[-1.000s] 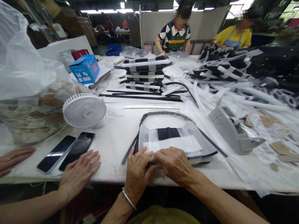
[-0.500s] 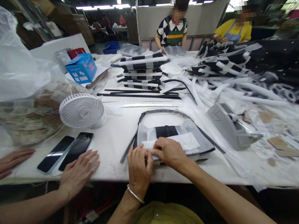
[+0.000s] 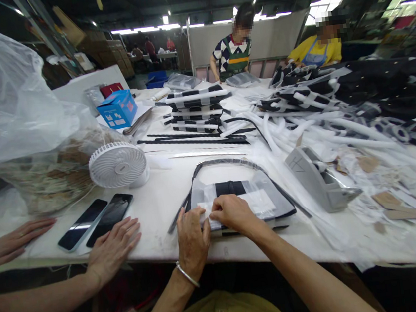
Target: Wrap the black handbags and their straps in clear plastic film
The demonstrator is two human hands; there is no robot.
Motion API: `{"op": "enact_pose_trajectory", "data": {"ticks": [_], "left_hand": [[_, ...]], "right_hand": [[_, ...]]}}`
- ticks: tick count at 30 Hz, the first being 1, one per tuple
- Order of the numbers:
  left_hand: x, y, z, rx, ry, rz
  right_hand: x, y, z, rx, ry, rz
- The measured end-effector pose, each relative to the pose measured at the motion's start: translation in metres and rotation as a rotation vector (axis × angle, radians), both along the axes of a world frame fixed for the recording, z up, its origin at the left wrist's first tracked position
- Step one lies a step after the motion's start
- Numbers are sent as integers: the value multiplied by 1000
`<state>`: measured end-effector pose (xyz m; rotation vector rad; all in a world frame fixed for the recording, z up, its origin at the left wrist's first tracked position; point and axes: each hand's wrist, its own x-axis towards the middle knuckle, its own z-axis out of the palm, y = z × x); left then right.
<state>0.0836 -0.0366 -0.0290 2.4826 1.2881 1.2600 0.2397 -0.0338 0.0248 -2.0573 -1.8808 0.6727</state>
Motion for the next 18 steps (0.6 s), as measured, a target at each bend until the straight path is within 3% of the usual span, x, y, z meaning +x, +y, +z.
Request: {"op": "enact_pose_trajectory", "data": {"ticks": [4,7,14,18], "left_hand": [[-7,-13,1,168,100,-138],[-9,-21,-6,165,185,-200],[-5,-27,-8,89,320,-142],[-5,-29,-4,80,381,-127]], "right_hand": [[2,0,-4,46,33,25],[4,1,-7,50,43,32],[5,8,-11,91,24,28],[2,10,-2,149,36,15]]}}
